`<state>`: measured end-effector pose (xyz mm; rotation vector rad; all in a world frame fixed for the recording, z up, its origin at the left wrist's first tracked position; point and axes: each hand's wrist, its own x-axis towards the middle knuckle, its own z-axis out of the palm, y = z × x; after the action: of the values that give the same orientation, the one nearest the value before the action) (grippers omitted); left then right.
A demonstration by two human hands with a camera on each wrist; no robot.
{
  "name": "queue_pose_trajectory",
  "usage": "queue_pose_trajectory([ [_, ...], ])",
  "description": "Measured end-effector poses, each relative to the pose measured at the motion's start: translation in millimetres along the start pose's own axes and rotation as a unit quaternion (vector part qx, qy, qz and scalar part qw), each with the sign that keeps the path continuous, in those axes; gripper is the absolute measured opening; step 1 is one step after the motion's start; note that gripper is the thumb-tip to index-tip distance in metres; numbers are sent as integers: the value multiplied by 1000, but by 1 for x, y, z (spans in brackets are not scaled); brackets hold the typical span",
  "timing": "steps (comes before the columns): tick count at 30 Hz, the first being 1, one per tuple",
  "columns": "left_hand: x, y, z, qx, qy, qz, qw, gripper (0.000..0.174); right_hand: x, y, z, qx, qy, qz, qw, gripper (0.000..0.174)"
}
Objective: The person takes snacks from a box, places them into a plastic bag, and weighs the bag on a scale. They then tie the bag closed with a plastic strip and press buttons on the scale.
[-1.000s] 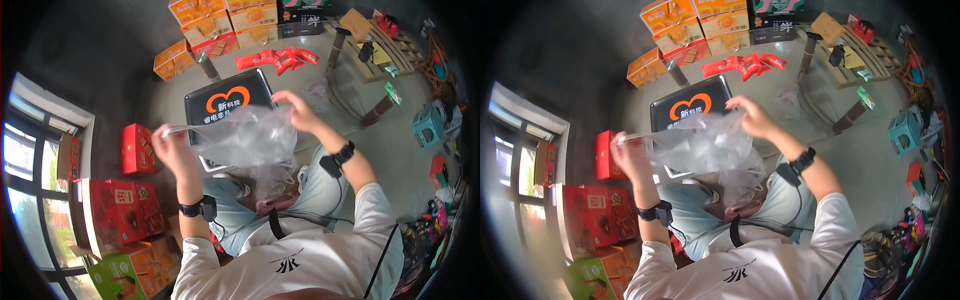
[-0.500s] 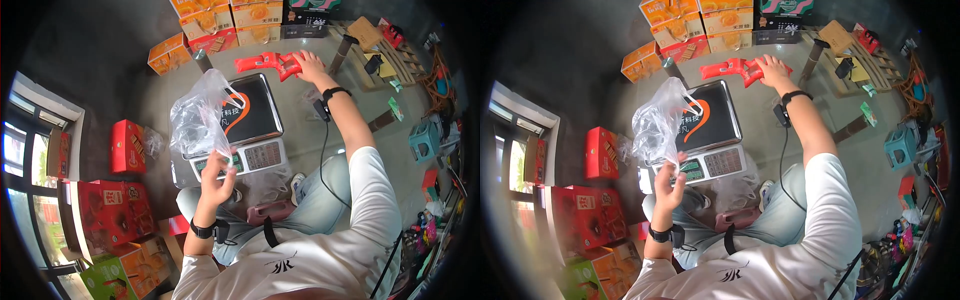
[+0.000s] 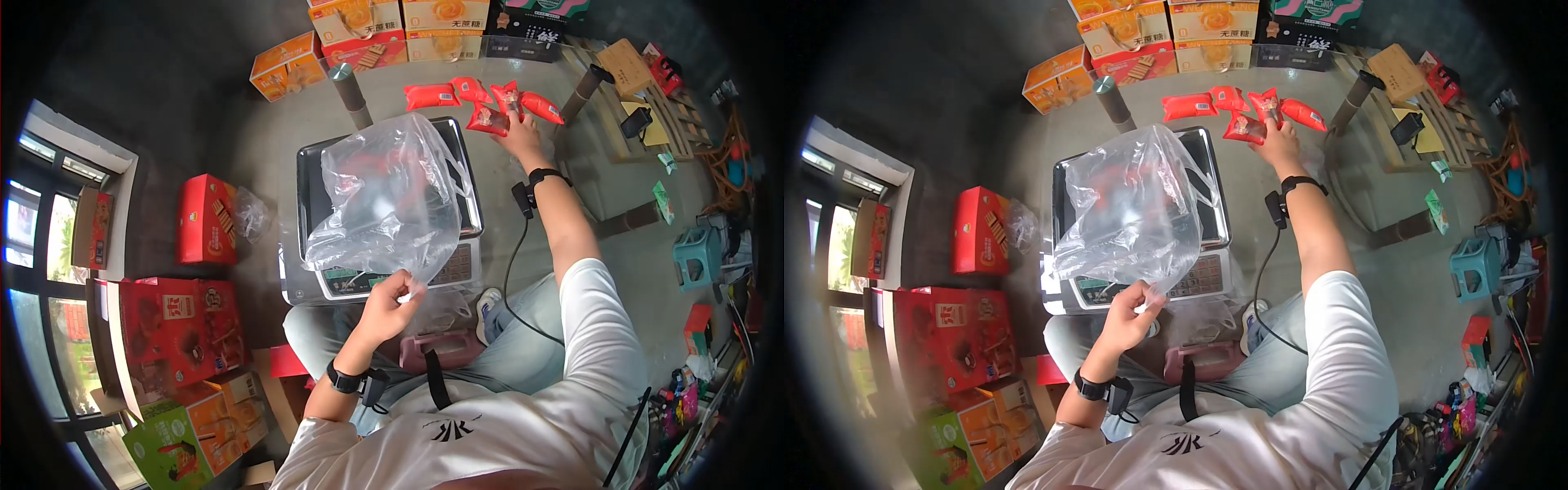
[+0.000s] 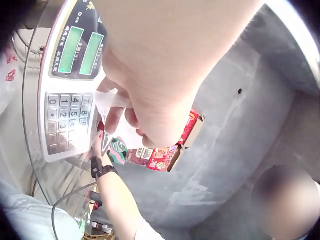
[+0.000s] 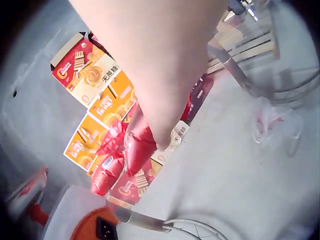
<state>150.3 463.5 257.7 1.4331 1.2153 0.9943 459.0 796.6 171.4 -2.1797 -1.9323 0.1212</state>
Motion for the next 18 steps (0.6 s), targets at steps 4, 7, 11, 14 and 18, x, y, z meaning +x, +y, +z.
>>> queue_pose_trajectory([
  [4, -3, 5, 9, -33, 17, -20, 999, 15, -14, 13, 3, 72, -21, 12, 997, 76],
  [7, -9, 6, 13, -9, 33, -9, 999, 16, -44, 15, 15, 66, 19, -24, 997, 75],
  [11, -19, 12, 9, 79, 111, 30, 990, 16, -99, -1, 17, 171, 103, 86, 976, 78],
  [14, -23, 25, 14, 66, 163, 62, 983, 18, -148, -46, -28, 498, 200, 125, 835, 75],
  [18, -15, 41, 22, 48, 177, 180, 966, 30, -191, -66, -49, 621, 282, -81, 727, 73],
])
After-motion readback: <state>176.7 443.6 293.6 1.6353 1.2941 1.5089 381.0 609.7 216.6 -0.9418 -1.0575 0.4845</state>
